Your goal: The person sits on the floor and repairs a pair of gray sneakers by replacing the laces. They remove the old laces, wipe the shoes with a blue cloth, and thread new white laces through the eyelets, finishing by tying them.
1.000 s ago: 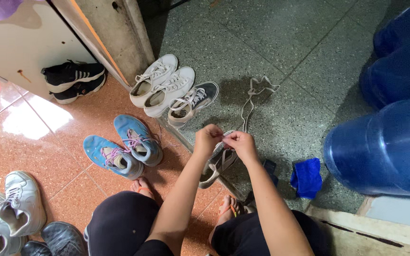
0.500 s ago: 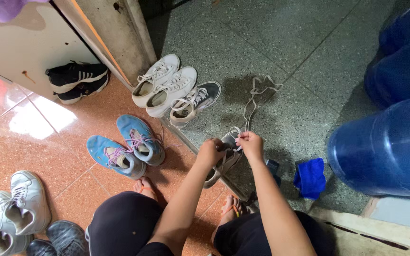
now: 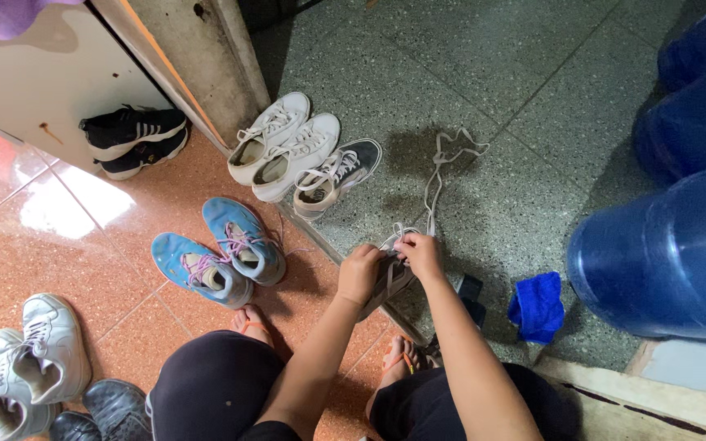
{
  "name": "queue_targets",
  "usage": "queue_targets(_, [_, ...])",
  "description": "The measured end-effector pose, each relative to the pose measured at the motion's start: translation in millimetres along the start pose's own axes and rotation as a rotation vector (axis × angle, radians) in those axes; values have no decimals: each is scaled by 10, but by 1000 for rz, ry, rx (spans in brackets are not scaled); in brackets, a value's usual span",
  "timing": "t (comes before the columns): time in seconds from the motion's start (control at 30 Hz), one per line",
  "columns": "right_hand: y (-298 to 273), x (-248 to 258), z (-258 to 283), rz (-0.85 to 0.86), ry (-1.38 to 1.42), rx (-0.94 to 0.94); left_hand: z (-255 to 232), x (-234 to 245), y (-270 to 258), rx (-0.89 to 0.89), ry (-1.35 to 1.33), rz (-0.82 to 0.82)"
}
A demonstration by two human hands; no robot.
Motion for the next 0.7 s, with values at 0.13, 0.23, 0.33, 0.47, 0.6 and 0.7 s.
queue_targets(0.13, [16,-57,20,84,-14,58,-3,47,-110,-86,-36,-103])
queue_targets(0.23, [-12,-107,86,18,-62,218,-6,58,-134,-106,-58,-121])
queue_targets(0.33, [-87,-120,144,-88,-166,255,-11,55,-143,-105,-55,-108])
queue_targets(0.47, [-214,-92,345,-123,-236,374,-15,56,-132,-104,-53,-106])
queue_targets(0.6, [-301,-53,437,-101,-273,298,-20,59,-130,-79,-40,-92])
queue_targets(0.7, [-336,-56,469,-86,-248,341,-42,78,-112,-81,-35,-96])
Point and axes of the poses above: each hand's wrist, its own y-axis towards the middle knuckle, its own x-axis out of the back of the hand, z = x × y, the point moved 4 cm from there along y, towards the middle knuckle, and after that the axes turned 15 degrees about -x, right-handed, at the moved point
